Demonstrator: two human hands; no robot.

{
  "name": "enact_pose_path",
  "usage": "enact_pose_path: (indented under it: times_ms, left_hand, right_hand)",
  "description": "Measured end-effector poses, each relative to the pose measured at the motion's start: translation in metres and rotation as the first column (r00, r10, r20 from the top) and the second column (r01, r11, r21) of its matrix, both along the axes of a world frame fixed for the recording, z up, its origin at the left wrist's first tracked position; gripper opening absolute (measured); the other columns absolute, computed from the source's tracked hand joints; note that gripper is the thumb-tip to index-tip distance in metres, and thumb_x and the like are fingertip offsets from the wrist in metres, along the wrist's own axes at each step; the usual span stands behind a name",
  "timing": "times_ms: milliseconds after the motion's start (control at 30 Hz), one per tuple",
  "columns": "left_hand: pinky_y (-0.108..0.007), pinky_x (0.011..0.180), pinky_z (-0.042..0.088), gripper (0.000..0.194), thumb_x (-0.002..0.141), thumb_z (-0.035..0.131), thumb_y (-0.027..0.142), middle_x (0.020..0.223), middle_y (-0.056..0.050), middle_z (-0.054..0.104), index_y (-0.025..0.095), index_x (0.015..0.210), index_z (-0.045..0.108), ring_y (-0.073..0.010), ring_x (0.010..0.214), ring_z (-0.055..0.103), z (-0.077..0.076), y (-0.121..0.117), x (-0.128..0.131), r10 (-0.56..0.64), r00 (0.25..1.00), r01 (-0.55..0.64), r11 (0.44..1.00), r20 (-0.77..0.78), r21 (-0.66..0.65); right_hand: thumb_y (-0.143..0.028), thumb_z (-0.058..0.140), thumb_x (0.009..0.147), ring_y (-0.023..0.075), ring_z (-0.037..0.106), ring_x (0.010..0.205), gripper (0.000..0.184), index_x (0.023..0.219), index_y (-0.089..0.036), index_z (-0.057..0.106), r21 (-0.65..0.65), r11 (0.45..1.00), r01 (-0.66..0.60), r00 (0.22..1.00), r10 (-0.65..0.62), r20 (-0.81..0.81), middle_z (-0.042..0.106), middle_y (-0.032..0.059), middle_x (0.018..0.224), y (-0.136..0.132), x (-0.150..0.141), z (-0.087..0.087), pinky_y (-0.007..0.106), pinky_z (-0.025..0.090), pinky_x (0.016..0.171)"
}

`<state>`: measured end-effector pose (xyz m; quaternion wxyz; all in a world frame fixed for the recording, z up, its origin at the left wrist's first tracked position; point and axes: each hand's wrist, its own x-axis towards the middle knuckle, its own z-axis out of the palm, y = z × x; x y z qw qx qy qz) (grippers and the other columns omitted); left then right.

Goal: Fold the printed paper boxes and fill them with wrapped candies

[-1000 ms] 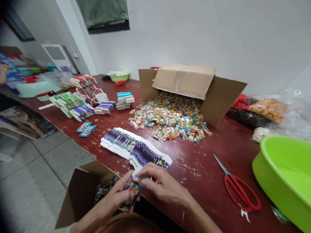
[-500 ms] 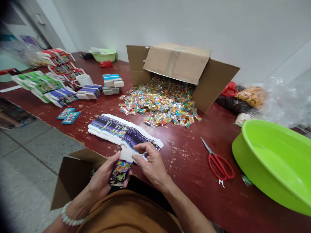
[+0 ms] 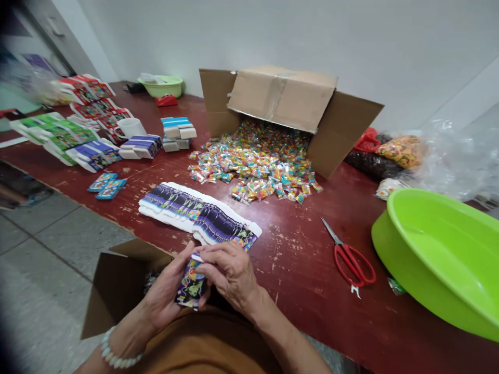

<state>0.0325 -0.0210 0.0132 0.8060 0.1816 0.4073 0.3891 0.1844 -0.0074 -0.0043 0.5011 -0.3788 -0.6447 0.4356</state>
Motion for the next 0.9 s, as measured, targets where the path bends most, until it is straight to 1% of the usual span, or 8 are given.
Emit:
enact_pose_path:
  times_ms: [33, 100, 233, 433, 500, 600, 733, 900]
  left_hand:
    - [-0.024, 0.034, 0.049, 0.044, 0.088, 0.061, 0.056, 0.060, -0.001, 0.066, 0.016, 0.107, 0.062, -0.0156, 0.037, 0.059, 0.000, 0.000, 0.001, -0.002, 1.000, 0.002, 1.000, 0.009, 0.000]
    - [-0.023, 0.034, 0.047, 0.050, 0.090, 0.058, 0.056, 0.060, 0.000, 0.066, 0.017, 0.121, 0.059, -0.0153, 0.036, 0.059, 0.000, -0.002, 0.003, 0.016, 1.000, -0.015, 0.998, -0.016, 0.057]
    - [-0.023, 0.040, 0.048, 0.056, 0.089, 0.059, 0.056, 0.064, 0.000, 0.069, 0.017, 0.130, 0.060, -0.0153, 0.043, 0.061, 0.001, -0.004, 0.007, 0.096, 0.988, -0.073, 0.981, -0.119, 0.181]
    - [-0.022, 0.038, 0.045, 0.072, 0.074, 0.063, 0.077, 0.055, -0.004, 0.067, 0.010, 0.098, 0.076, -0.0140, 0.040, 0.056, -0.005, -0.004, 0.008, 0.049, 0.987, -0.026, 0.989, -0.154, 0.149]
    - [-0.022, 0.037, 0.046, 0.070, 0.072, 0.065, 0.077, 0.053, -0.005, 0.067, 0.010, 0.090, 0.077, -0.0140, 0.040, 0.056, -0.007, -0.003, 0.006, 0.052, 0.987, -0.029, 0.988, -0.150, 0.149]
    - [-0.021, 0.036, 0.046, 0.060, 0.082, 0.064, 0.065, 0.058, -0.005, 0.069, 0.011, 0.104, 0.076, -0.0153, 0.044, 0.060, -0.007, -0.001, 0.002, 0.086, 0.988, -0.070, 0.990, -0.125, 0.126]
    - [-0.022, 0.043, 0.052, 0.038, 0.091, 0.059, 0.031, 0.086, -0.008, 0.076, 0.014, 0.123, 0.071, -0.0164, 0.056, 0.067, -0.004, 0.004, -0.002, 0.105, 0.994, -0.105, 0.994, -0.031, 0.019]
    - [-0.025, 0.055, 0.057, 0.043, 0.090, 0.056, 0.032, 0.080, -0.006, 0.075, 0.013, 0.128, 0.065, -0.0163, 0.058, 0.068, 0.000, 0.006, -0.015, 0.190, 0.973, -0.187, 0.982, -0.130, 0.035]
  right_hand:
    - [-0.033, 0.075, 0.083, 0.0225, 0.070, 0.094, 0.009, 0.083, -0.025, 0.077, 0.019, 1.000, -0.017, 1.000, 0.016, 0.023, 0.077, 0.0068, 0.094, -0.001, 0.001, 0.002, 0.040, 0.054, 0.090]
    - [-0.036, 0.072, 0.084, 0.0207, 0.071, 0.083, 0.014, 0.081, -0.023, 0.075, -0.137, 0.987, -0.081, 0.995, 0.073, -0.062, 0.076, 0.0060, 0.093, 0.000, 0.001, 0.006, 0.038, 0.058, 0.079]
    - [-0.041, 0.086, 0.067, 0.0129, 0.060, 0.045, 0.031, 0.077, -0.018, 0.068, -0.547, 0.777, -0.310, 0.909, 0.074, -0.411, 0.070, 0.0006, 0.073, 0.003, -0.005, 0.009, 0.029, 0.053, 0.042]
    - [-0.035, 0.086, 0.068, 0.0122, 0.063, 0.051, 0.025, 0.073, -0.015, 0.071, -0.559, 0.726, -0.401, 0.842, 0.051, -0.537, 0.073, 0.0061, 0.094, 0.008, -0.009, 0.006, 0.028, 0.054, 0.041]
    - [-0.037, 0.085, 0.069, 0.0125, 0.063, 0.052, 0.026, 0.071, -0.016, 0.069, -0.547, 0.738, -0.396, 0.846, 0.062, -0.530, 0.072, 0.0056, 0.098, 0.008, -0.009, 0.005, 0.029, 0.054, 0.041]
    - [-0.040, 0.081, 0.075, 0.0103, 0.061, 0.053, 0.025, 0.072, -0.018, 0.069, -0.460, 0.837, -0.296, 0.915, 0.110, -0.388, 0.070, 0.0040, 0.101, 0.005, -0.006, 0.004, 0.029, 0.054, 0.046]
    - [-0.037, 0.079, 0.079, 0.0181, 0.067, 0.085, 0.017, 0.088, -0.024, 0.072, -0.176, 0.978, -0.110, 0.994, 0.104, -0.046, 0.067, 0.0045, 0.106, -0.005, -0.008, -0.001, 0.036, 0.057, 0.079]
    - [-0.026, 0.079, 0.079, 0.0230, 0.059, 0.113, 0.047, 0.123, -0.027, 0.062, 0.053, 0.989, -0.138, 0.949, 0.117, 0.292, 0.063, 0.0074, 0.120, -0.006, -0.014, -0.008, 0.043, 0.048, 0.101]
